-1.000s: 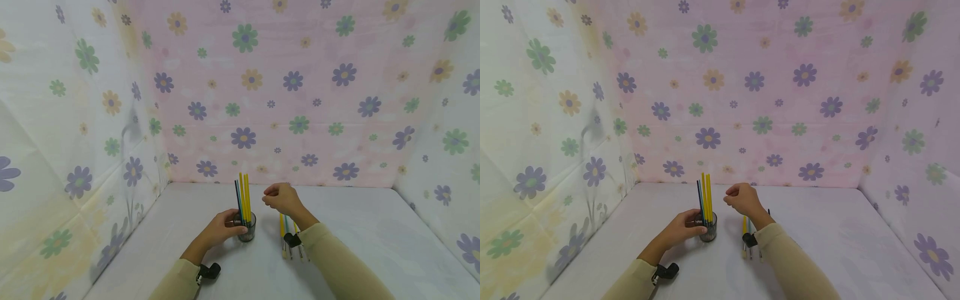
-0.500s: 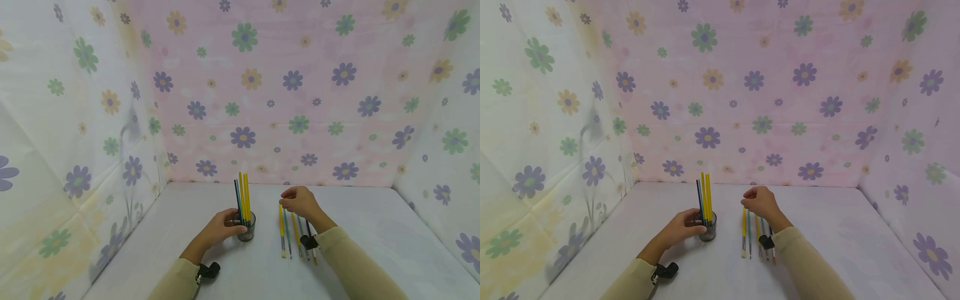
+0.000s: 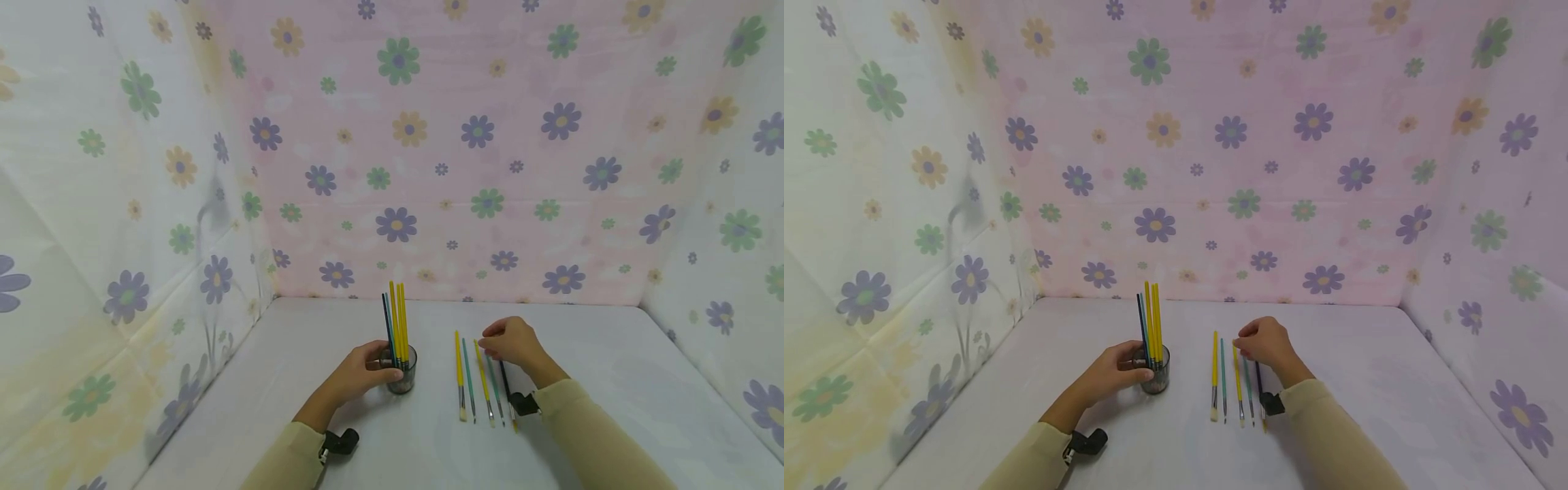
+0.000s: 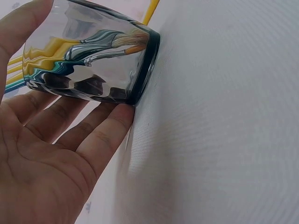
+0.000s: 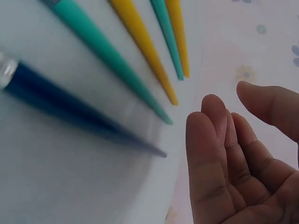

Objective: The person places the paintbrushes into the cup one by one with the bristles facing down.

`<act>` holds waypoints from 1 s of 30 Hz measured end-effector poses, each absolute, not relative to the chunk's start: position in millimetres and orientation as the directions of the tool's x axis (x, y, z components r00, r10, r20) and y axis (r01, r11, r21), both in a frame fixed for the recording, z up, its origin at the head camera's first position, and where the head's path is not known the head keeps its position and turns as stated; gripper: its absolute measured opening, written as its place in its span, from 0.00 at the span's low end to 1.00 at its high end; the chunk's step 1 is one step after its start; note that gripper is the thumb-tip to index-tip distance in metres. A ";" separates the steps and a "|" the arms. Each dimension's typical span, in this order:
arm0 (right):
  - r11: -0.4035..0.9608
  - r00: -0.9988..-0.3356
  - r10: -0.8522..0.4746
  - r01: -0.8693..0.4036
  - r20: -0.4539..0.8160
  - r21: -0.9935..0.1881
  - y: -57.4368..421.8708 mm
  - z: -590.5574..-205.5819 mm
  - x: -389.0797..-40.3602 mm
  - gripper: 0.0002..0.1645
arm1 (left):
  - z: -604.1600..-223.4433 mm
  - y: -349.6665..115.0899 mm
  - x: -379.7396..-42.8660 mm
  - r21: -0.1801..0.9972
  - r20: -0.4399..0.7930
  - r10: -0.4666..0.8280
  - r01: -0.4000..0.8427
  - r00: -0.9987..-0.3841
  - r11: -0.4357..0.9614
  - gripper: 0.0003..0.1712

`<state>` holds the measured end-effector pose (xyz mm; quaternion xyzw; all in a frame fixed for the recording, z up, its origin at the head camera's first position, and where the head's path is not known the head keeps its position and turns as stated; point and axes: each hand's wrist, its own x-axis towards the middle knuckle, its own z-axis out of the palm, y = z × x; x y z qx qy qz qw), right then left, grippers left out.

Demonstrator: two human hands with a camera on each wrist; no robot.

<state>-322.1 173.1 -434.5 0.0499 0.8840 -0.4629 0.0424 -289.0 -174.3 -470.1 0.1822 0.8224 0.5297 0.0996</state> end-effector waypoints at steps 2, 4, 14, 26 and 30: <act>0.582 -0.988 0.067 0.154 -0.142 -0.799 176.8 -437.4 -322.5 0.16 | -470.6 -174.1 -289.5 0.908 0.030 0.405 0.194 -0.914 0.371 0.40; 0.592 -0.982 0.087 0.187 -0.168 -0.784 180.6 -440.5 -323.0 0.16 | -470.6 -174.1 -289.8 0.909 0.030 0.406 0.194 -0.913 0.369 0.40; 0.708 -0.960 0.136 0.266 -0.244 -0.654 196.0 -450.7 -322.3 0.20 | -471.4 -174.5 -291.4 0.907 0.027 0.407 0.194 -0.913 0.375 0.40; 0.753 -0.957 0.136 0.268 -0.256 -0.601 198.3 -453.7 -319.8 0.19 | -470.7 -174.1 -290.1 0.906 0.022 0.394 0.184 -0.919 0.381 0.42; 0.751 -0.958 0.135 0.266 -0.254 -0.604 199.3 -453.2 -318.3 0.18 | -470.8 -174.2 -289.9 0.905 0.022 0.394 0.185 -0.919 0.382 0.42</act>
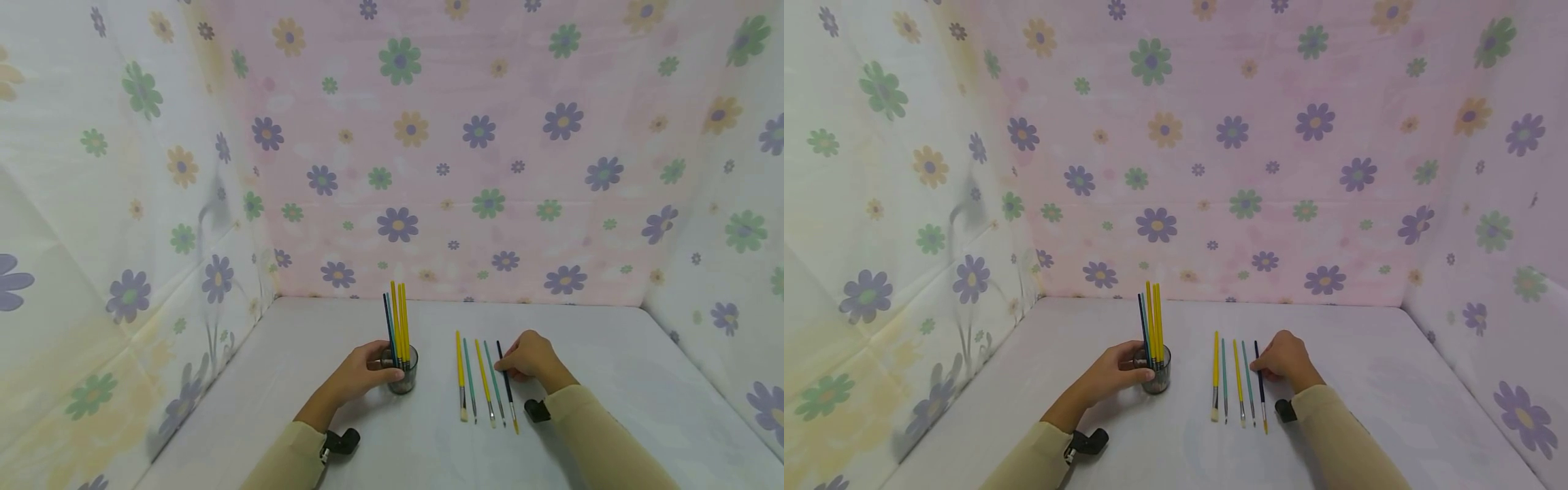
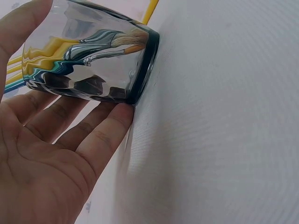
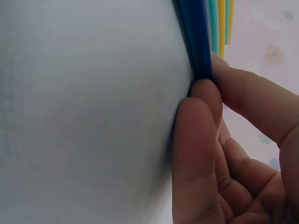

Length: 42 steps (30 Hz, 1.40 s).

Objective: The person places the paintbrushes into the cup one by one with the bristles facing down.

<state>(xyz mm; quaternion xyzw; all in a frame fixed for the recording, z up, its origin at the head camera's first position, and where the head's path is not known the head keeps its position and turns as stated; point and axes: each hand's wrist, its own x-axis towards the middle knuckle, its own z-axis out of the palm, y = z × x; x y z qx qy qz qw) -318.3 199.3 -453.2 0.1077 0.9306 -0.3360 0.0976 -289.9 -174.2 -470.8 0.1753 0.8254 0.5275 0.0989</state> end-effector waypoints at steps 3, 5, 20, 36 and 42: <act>0.739 -0.958 0.131 0.266 -0.255 -0.619 201.2 -453.6 -317.8 0.16 | -471.0 -174.0 -290.1 0.906 0.026 0.400 0.191 -0.916 0.377 0.42; 0.730 -0.958 0.126 0.266 -0.258 -0.629 202.7 -453.6 -317.9 0.15 | -471.5 -174.0 -290.5 0.907 0.029 0.403 0.194 -0.915 0.375 0.41; 0.690 -0.935 0.149 0.332 -0.322 -0.643 221.8 -453.3 -320.7 0.15 | -474.1 -174.8 -292.0 0.903 0.032 0.407 0.201 -0.913 0.379 0.42; 0.630 -0.931 0.124 0.341 -0.343 -0.698 238.4 -453.4 -319.1 0.21 | -474.2 -175.1 -292.2 0.910 0.025 0.400 0.187 -0.916 0.371 0.42; 0.606 -0.932 0.092 0.332 -0.351 -0.723 241.1 -451.7 -319.2 0.20 | -473.5 -174.8 -291.9 0.909 0.030 0.401 0.191 -0.916 0.369 0.41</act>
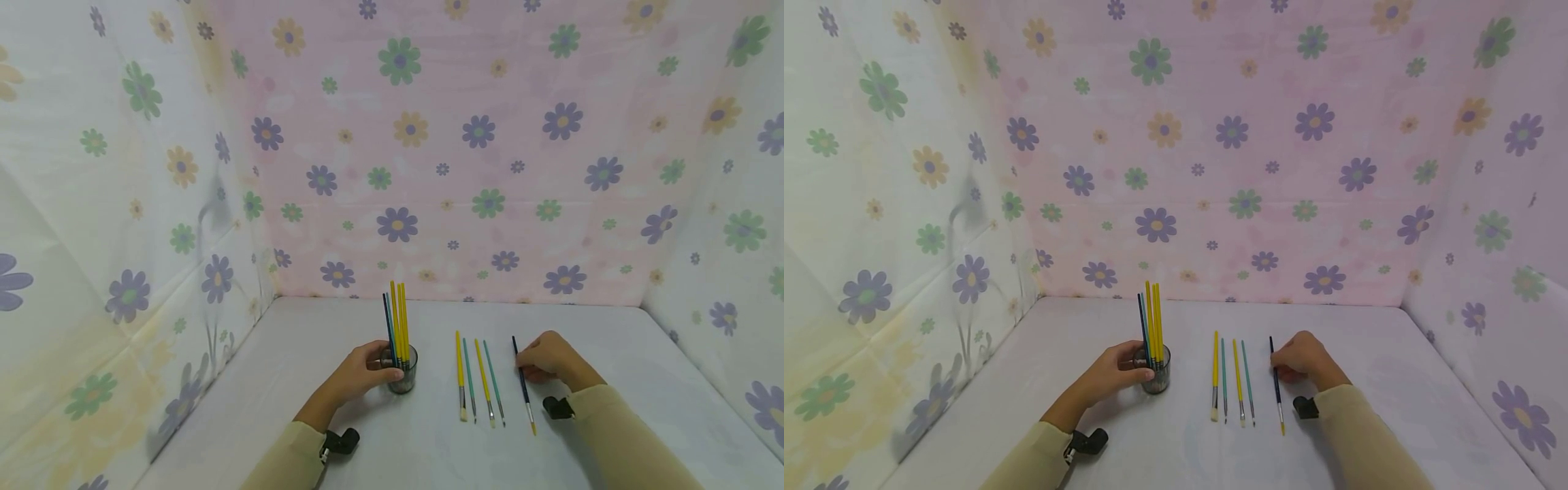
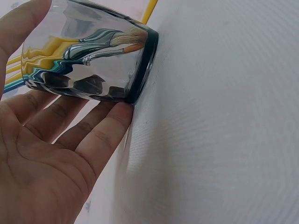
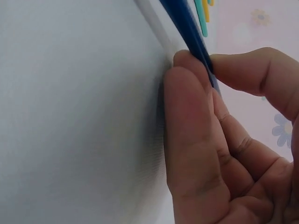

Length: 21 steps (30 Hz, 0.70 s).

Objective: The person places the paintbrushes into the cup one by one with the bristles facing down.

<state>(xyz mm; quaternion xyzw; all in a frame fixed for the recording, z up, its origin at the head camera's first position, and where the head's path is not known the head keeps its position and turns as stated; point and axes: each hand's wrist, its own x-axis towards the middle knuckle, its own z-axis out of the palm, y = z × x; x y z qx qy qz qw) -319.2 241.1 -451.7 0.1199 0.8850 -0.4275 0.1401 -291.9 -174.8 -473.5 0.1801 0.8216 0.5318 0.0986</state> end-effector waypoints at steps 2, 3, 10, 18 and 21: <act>0.592 -0.932 0.083 0.331 -0.352 -0.735 242.1 -452.6 -320.9 0.18 | -473.2 -174.7 -291.8 0.910 0.029 0.402 0.191 -0.915 0.369 0.41; 0.584 -0.932 0.080 0.331 -0.353 -0.742 242.5 -453.3 -322.1 0.18 | -473.3 -174.7 -291.9 0.910 0.029 0.402 0.191 -0.915 0.369 0.40; 0.539 -0.944 0.053 0.302 -0.326 -0.786 240.7 -452.9 -326.6 0.18 | -473.2 -174.6 -291.8 0.911 0.029 0.404 0.190 -0.914 0.365 0.40; 0.494 -0.961 0.031 0.254 -0.275 -0.832 228.1 -439.4 -326.3 0.19 | -473.5 -174.8 -292.4 0.910 0.030 0.407 0.194 -0.913 0.367 0.40; 0.480 -0.965 0.027 0.242 -0.261 -0.843 221.0 -432.9 -327.4 0.19 | -473.7 -174.8 -292.9 0.908 0.027 0.403 0.192 -0.915 0.373 0.40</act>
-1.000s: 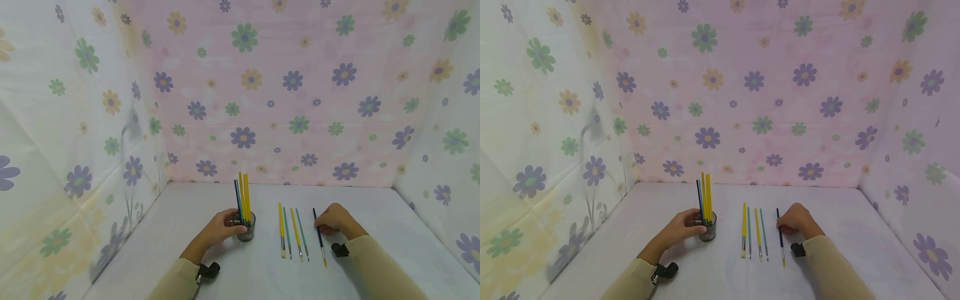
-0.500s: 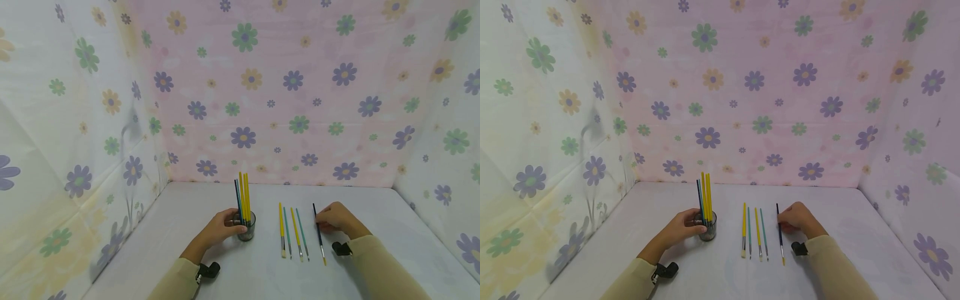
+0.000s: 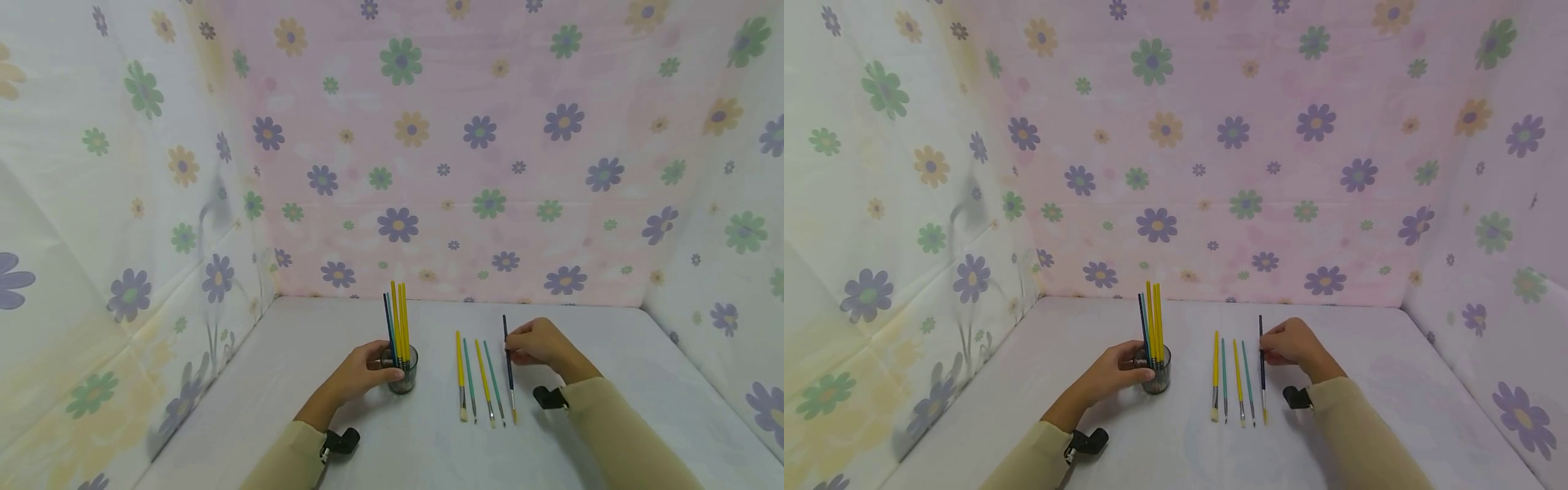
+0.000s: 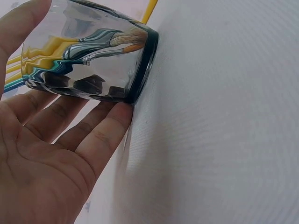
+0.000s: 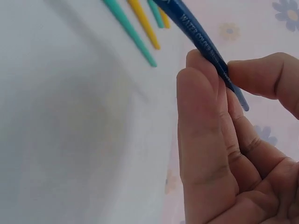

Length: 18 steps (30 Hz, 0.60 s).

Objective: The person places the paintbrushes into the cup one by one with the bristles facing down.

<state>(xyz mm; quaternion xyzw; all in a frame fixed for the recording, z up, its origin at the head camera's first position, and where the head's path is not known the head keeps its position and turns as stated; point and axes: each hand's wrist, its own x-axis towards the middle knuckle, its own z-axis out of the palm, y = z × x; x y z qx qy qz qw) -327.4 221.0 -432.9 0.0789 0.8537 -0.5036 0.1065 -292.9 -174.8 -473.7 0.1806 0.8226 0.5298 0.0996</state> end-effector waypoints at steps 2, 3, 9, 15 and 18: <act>0.481 -0.968 0.024 0.230 -0.249 -0.846 216.3 -428.8 -328.7 0.20 | -473.5 -174.6 -293.2 0.907 0.027 0.399 0.190 -0.917 0.376 0.40; 0.481 -0.969 0.026 0.226 -0.244 -0.847 213.7 -426.9 -329.3 0.19 | -473.4 -174.5 -293.2 0.907 0.028 0.399 0.191 -0.917 0.376 0.41; 0.472 -0.980 0.015 0.184 -0.201 -0.862 198.4 -413.4 -332.8 0.20 | -472.7 -174.3 -293.0 0.907 0.029 0.400 0.193 -0.916 0.375 0.41; 0.456 -0.987 -0.004 0.143 -0.163 -0.878 185.0 -399.0 -334.0 0.19 | -473.3 -174.8 -293.1 0.907 0.028 0.401 0.193 -0.916 0.375 0.41; 0.434 -0.989 -0.018 0.127 -0.149 -0.892 179.5 -392.5 -331.8 0.18 | -473.5 -174.8 -293.0 0.907 0.028 0.402 0.192 -0.915 0.374 0.40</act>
